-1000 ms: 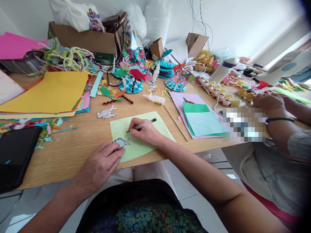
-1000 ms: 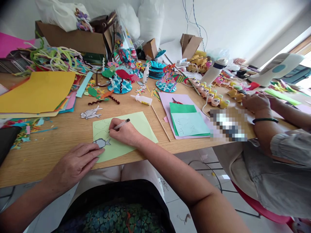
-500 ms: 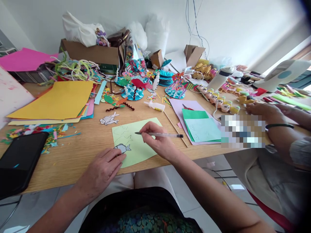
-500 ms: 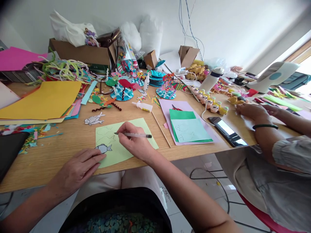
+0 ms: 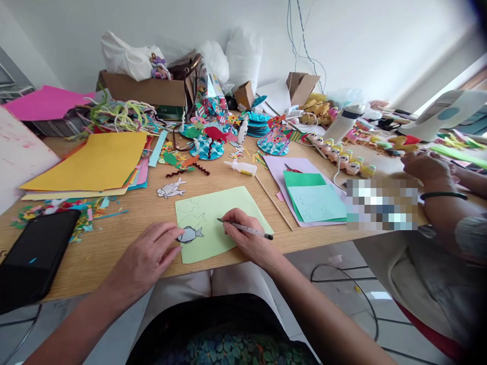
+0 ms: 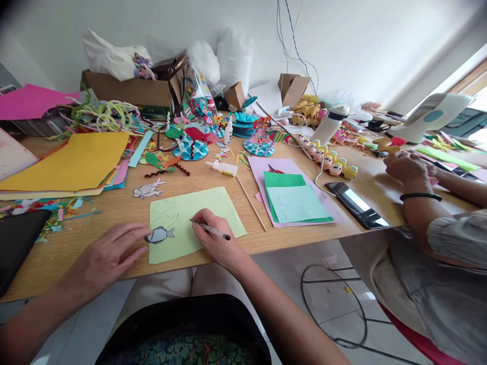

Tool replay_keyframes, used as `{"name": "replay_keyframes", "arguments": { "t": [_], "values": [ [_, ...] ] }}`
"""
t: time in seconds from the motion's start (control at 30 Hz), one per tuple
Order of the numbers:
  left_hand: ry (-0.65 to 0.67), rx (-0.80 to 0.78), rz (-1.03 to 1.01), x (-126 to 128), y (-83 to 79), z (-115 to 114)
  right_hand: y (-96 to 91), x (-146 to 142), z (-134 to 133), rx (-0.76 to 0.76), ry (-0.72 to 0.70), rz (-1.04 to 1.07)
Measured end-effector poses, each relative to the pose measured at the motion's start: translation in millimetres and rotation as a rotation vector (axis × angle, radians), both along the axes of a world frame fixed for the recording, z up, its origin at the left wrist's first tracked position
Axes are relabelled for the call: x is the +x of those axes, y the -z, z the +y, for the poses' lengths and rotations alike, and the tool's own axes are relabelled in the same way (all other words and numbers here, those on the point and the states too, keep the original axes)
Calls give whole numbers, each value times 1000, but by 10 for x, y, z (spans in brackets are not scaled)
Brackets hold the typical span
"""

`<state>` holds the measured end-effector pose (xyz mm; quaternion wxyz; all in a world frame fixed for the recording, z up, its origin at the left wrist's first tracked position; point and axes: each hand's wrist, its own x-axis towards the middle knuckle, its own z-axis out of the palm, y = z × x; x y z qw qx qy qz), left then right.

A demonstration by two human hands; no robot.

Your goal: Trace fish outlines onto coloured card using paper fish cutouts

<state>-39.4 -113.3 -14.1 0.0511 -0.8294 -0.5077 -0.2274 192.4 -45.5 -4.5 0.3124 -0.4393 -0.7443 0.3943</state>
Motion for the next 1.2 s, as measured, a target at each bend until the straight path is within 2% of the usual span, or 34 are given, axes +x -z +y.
{"name": "replay_keyframes", "arguments": {
  "t": [0.17, 0.3, 0.57, 1.03, 1.2],
  "values": [
    [-69, -193, 53, -55, -63, 133, 21, 10, 14, -4, 2, 15],
    [-72, -356, 95, -36, -101, 241, 34, 16, 13, 10, 1, 28],
    [-42, -538, 124, -5, -197, 392, 26, 13, 3, 2, -12, 42],
    [-53, -577, 88, 37, -241, 387, 81, 33, 10, 11, -26, 53],
    [1, -608, 110, 48, -257, 440, 98, 32, 18, 14, -16, 58]
  ]
}}
